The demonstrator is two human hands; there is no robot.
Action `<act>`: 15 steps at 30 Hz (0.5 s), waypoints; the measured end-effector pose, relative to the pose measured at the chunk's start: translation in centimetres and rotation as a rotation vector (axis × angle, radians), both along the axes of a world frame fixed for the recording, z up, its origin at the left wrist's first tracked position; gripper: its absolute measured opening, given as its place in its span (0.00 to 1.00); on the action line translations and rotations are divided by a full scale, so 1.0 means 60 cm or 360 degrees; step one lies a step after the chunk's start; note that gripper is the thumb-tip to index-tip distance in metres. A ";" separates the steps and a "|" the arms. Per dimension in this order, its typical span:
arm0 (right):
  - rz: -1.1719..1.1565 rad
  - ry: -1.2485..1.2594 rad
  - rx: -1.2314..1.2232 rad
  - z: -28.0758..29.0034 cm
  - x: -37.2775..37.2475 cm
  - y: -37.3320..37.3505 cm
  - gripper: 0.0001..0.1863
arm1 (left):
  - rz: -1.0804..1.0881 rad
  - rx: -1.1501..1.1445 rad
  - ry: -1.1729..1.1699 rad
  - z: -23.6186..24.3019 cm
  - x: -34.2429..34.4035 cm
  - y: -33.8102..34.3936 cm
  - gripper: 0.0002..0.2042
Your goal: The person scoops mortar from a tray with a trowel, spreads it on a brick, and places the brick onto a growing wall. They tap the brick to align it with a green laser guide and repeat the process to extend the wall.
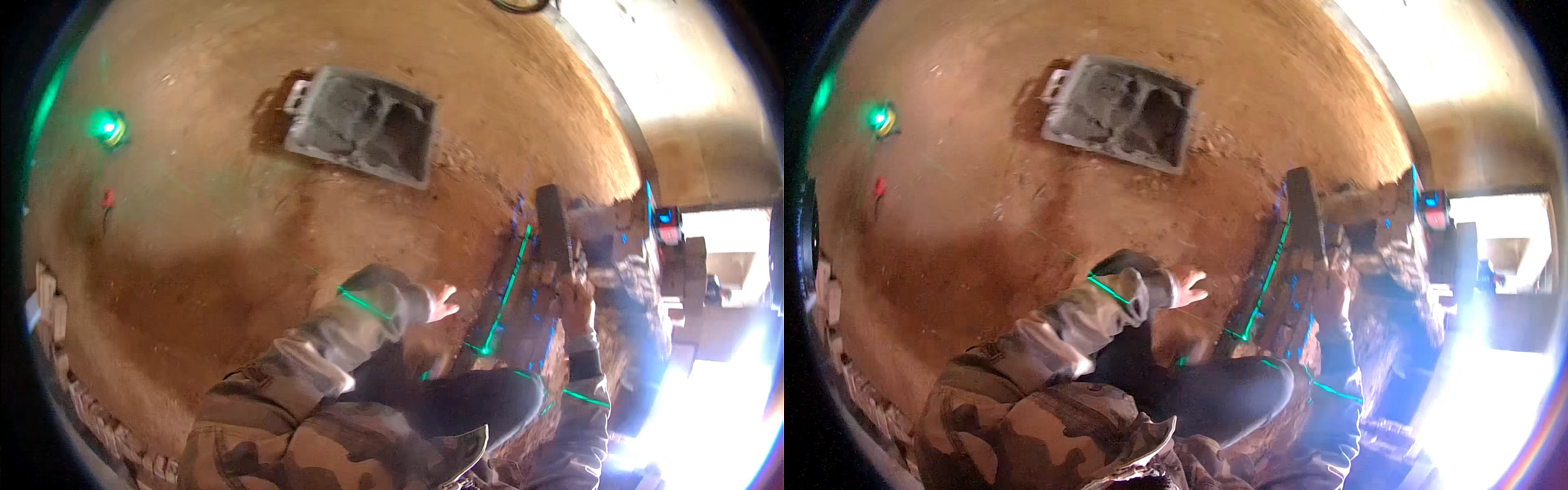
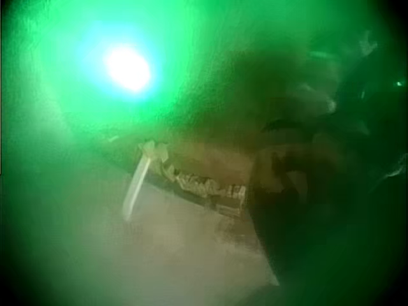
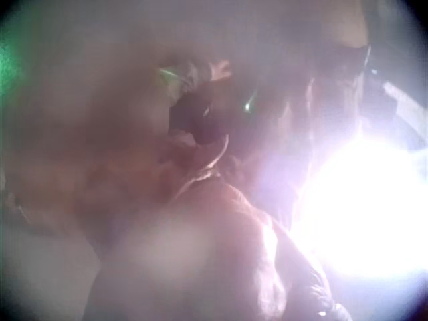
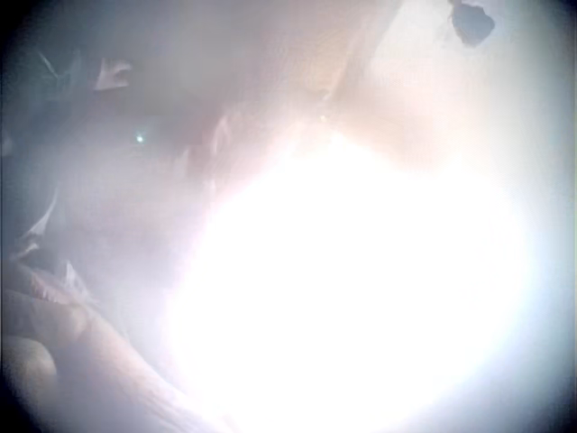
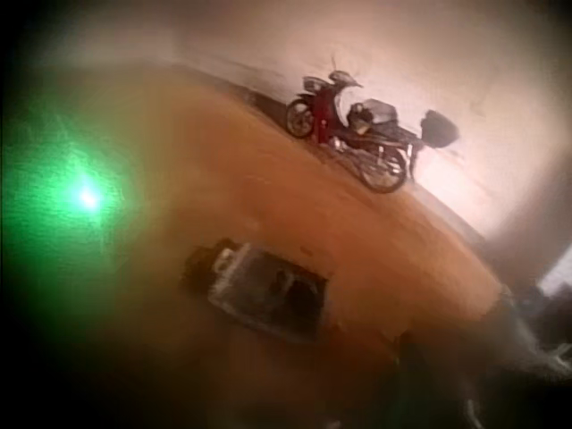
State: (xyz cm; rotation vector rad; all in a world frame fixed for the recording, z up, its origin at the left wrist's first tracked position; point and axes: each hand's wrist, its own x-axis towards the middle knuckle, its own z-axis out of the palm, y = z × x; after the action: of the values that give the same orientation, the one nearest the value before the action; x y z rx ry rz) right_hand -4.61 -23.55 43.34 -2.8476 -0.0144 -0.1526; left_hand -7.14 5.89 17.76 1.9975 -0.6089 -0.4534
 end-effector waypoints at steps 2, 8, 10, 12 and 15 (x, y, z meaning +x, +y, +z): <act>0.0182 0.0091 -0.0432 -0.067 0.060 0.004 0.17 | 0.0058 -0.0050 0.0355 0.046 0.043 0.014 0.31; 0.0381 0.0527 -0.0187 -0.254 0.351 0.264 0.23 | 0.0692 -0.0727 0.1122 -0.069 0.065 0.139 0.28; 0.0431 0.0340 -0.0390 -0.289 0.495 0.249 0.24 | 0.0803 -0.0763 0.0701 0.029 0.058 0.248 0.20; 0.0565 0.0113 -0.0424 -0.354 0.618 0.308 0.24 | 0.1023 -0.0266 0.0236 0.028 0.028 0.371 0.14; 0.0513 0.0120 -0.0570 -0.444 0.723 0.402 0.23 | 0.1502 -0.0404 0.0563 0.105 -0.056 0.483 0.16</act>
State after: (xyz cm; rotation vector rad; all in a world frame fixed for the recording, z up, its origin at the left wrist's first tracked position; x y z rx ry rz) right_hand 38.79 0.58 16.71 -3.1500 -0.5318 0.0298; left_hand -10.50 34.88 24.06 1.6716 0.4814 -0.1195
